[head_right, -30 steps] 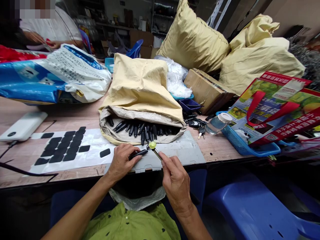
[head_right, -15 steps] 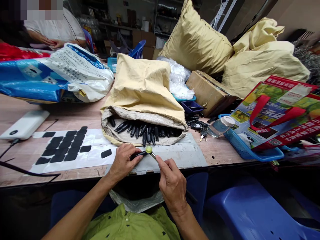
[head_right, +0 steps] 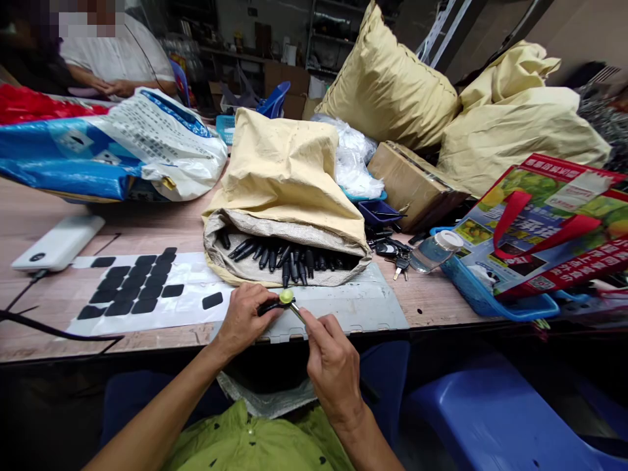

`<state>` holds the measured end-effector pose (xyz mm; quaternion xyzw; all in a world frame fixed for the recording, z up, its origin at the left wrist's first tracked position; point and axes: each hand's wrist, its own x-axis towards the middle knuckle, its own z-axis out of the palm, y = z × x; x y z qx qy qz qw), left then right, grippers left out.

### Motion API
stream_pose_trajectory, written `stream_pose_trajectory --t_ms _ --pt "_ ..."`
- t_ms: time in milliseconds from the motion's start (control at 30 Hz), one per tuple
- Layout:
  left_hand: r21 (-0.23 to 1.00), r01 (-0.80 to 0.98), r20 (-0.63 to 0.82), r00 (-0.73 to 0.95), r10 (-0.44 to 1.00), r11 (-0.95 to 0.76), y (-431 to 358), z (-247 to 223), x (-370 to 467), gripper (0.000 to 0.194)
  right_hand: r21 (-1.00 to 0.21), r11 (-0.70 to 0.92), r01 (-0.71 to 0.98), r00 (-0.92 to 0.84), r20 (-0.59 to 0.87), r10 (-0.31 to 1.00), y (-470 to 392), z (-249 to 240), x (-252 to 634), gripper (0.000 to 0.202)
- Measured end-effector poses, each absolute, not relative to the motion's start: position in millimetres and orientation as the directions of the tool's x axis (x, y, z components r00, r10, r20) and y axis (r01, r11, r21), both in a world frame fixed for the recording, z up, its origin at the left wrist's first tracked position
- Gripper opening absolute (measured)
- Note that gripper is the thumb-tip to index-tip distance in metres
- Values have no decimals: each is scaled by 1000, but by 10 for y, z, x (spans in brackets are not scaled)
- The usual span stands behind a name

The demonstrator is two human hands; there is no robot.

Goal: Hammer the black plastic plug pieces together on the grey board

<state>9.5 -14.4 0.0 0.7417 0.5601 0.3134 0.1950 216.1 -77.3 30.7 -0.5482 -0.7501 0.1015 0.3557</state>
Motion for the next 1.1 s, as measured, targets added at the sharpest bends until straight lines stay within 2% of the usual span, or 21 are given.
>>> stream_pose_trajectory --t_ms 133,267,300,367,467,600,667,733,800,900,967,1100 --pt "634 710 247 188 951 -305 -151 8 97 17 -537 351 767 -7 540 842 -692 402 2427 35" --pt "663 676 259 196 946 -322 -150 19 76 16 -344 120 931 103 565 819 -466 318 2977 30" --pt "675 662 262 199 944 -327 -149 23 69 17 -280 74 957 101 561 821 -387 250 3128 29" --pt "693 639 267 202 942 -333 -147 30 57 18 -161 115 980 -11 536 844 -218 102 3401 28" --pt "713 620 272 187 944 -328 -147 37 46 18 -94 182 979 -112 498 860 -4 -22 3636 26" --pt "736 599 264 175 949 -315 -153 50 46 15 -160 180 971 -57 572 818 64 134 3448 25" --pt "744 590 256 179 950 -312 -157 60 47 15 -264 308 914 -95 599 795 7 284 3149 29" --pt "748 584 252 188 949 -315 -160 68 44 17 -398 483 780 -257 500 827 -69 414 2790 36" --pt "751 576 253 201 946 -324 -162 72 36 17 -471 547 693 -442 322 837 -123 491 2458 46" --pt "755 558 263 225 938 -345 -164 62 16 16 -457 571 682 -561 174 809 -126 510 2159 37" --pt "756 547 269 242 932 -360 -165 50 3 16 -439 579 688 -583 142 800 -90 489 2105 25" --pt "764 527 276 255 927 -372 -168 42 -10 17 -433 599 673 -613 126 780 -24 443 2151 19"
